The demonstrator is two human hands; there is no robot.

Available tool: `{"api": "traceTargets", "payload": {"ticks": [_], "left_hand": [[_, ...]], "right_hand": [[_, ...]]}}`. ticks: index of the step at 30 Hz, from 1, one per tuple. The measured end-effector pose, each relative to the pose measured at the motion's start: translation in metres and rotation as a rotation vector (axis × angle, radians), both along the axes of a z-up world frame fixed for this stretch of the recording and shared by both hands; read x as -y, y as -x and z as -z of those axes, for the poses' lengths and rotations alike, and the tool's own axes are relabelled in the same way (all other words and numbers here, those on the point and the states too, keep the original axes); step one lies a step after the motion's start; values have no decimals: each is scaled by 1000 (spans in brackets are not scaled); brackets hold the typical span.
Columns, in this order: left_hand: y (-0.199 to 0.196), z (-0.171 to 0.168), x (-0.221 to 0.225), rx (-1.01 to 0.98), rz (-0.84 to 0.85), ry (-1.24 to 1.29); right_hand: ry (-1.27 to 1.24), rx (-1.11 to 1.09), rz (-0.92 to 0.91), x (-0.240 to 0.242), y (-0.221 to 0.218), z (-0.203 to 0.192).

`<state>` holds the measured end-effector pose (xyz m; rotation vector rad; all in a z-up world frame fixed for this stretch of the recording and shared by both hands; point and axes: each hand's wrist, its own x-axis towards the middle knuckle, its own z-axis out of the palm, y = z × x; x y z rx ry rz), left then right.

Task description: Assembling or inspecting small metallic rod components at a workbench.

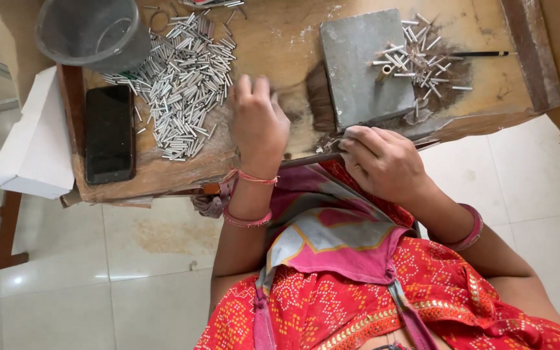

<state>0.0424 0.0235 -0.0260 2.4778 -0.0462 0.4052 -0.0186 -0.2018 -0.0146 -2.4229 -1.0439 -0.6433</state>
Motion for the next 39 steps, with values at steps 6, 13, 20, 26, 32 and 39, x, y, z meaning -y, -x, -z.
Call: {"api": "traceTargets", "payload": {"ticks": [6,13,20,26,32,39], "left_hand": [[22,-8,-7,367,-67,-297],[86,-28,-6,72,407,87],[82,-57,15,100,702,557],[80,-35,25,373,594,462],[86,-5,28,57,499,939],[82,6,28,-395,535,1431]], "right_hand": [[-19,50,-31,6,-1,16],[-314,-89,-44,2,-3,8],[-926,-1411,-353,20,-16,19],[-868,-1495,-348,20,-10,13],[-537,-393,-134,-8,17,-28],[-410,-169,-118,-5,15,-16]]}}
